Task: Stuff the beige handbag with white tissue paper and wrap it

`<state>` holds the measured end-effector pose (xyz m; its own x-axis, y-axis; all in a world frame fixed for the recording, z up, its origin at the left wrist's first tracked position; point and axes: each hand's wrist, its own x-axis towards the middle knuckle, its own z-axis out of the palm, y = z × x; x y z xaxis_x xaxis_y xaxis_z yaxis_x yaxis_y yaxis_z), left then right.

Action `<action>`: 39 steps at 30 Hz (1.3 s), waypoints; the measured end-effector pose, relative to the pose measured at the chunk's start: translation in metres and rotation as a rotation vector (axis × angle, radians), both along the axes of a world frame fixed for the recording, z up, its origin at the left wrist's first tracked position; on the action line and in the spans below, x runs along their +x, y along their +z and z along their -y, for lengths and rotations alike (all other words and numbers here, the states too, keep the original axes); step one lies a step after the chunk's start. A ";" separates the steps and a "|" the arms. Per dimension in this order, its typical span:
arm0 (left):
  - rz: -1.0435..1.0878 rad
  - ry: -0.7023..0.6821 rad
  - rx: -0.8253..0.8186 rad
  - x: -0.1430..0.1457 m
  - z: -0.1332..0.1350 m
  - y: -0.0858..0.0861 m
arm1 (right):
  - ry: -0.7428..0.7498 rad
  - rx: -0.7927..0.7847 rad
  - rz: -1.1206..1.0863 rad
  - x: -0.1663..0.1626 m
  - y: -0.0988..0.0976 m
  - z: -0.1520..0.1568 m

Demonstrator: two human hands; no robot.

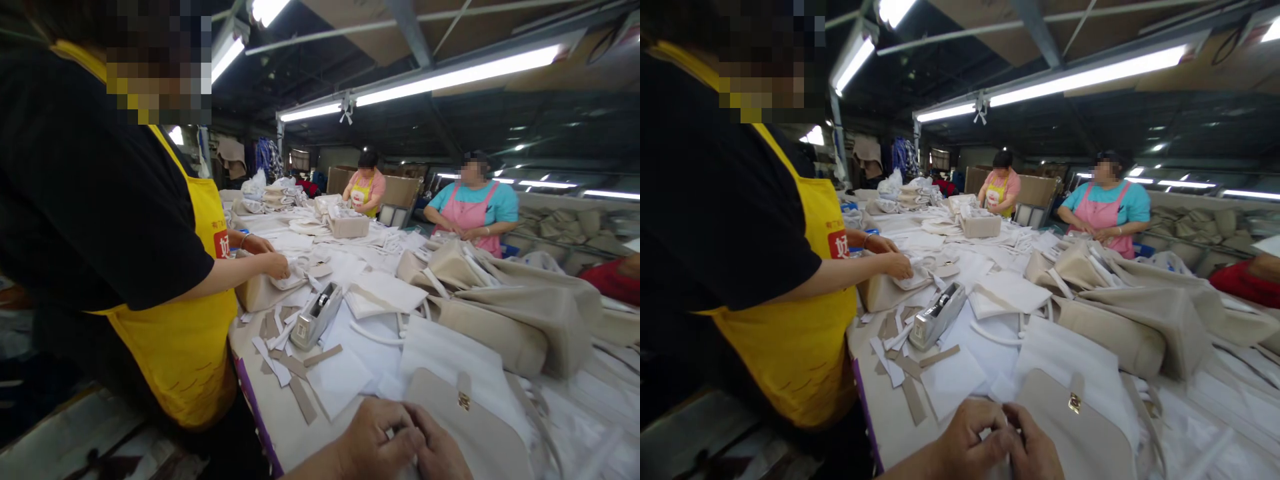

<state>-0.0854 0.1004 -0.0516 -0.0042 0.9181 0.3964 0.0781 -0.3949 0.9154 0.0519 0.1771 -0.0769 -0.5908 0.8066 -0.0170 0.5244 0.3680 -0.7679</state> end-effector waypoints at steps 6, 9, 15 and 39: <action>0.435 -0.041 -0.250 0.002 -0.019 -0.065 | -0.109 -0.226 0.060 0.004 -0.004 -0.025; 0.523 -0.058 -0.350 0.000 -0.026 -0.070 | -0.048 0.050 0.217 -0.011 0.018 -0.058; 0.651 -0.108 -0.383 -0.006 -0.039 -0.073 | 0.189 0.461 0.491 -0.062 0.012 -0.114; 0.896 -0.027 -0.542 -0.009 -0.052 -0.081 | 0.227 0.472 0.511 -0.050 0.037 -0.073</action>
<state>-0.0939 0.1523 -0.1326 -0.0703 0.9760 -0.2061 -0.7190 0.0936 0.6887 0.0017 0.2506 -0.0402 -0.7555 0.6550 -0.0160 0.6465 0.7414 -0.1800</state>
